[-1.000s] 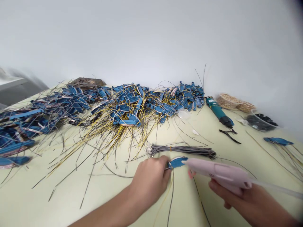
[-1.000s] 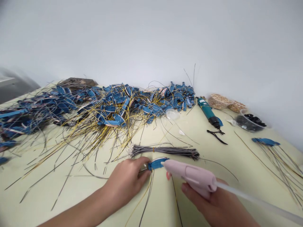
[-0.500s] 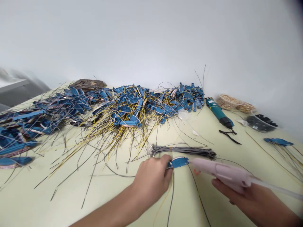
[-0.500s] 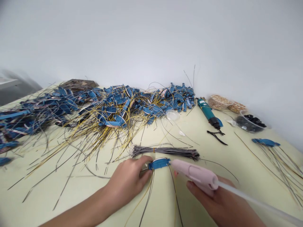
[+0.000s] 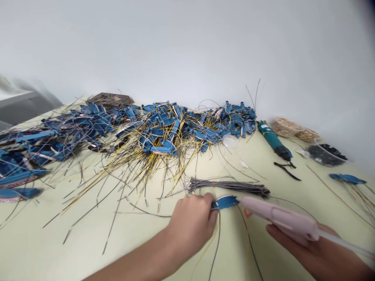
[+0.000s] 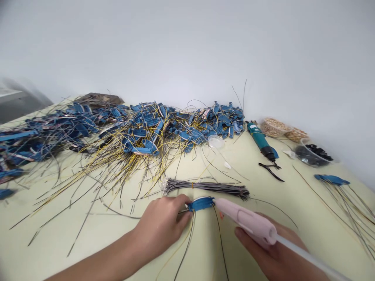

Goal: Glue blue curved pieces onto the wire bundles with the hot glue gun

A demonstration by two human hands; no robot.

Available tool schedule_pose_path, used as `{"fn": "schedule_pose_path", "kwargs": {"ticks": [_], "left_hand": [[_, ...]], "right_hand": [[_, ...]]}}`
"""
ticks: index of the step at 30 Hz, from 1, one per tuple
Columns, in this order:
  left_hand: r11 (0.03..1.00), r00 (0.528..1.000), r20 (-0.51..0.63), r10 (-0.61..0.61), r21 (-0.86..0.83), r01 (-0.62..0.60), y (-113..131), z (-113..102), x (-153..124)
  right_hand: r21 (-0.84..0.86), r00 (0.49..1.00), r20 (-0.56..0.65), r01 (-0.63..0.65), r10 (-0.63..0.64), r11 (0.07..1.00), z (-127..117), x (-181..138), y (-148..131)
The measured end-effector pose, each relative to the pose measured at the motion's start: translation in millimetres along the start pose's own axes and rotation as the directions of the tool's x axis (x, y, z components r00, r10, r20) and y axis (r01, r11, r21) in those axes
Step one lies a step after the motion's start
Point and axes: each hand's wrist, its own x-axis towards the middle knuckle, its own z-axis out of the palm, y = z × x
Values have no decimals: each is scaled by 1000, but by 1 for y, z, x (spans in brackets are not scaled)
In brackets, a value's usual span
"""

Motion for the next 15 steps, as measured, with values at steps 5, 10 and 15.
{"fn": "schedule_pose_path", "kwargs": {"ticks": [5, 10, 15], "left_hand": [[1000, 1000, 0, -7, -12, 7, 1, -3, -2], [999, 999, 1, 34, -41, -34, 4, -7, -6], [997, 998, -8, 58, -53, -58, 3, -6, -8]], "right_hand": [[-14, 999, -30, 22, -23, 1000, 2, -3, 1], [-10, 997, -56, 54, -54, 998, 3, 1, -8], [21, 998, -15, 59, -58, 998, 1, 1, -9]]}}
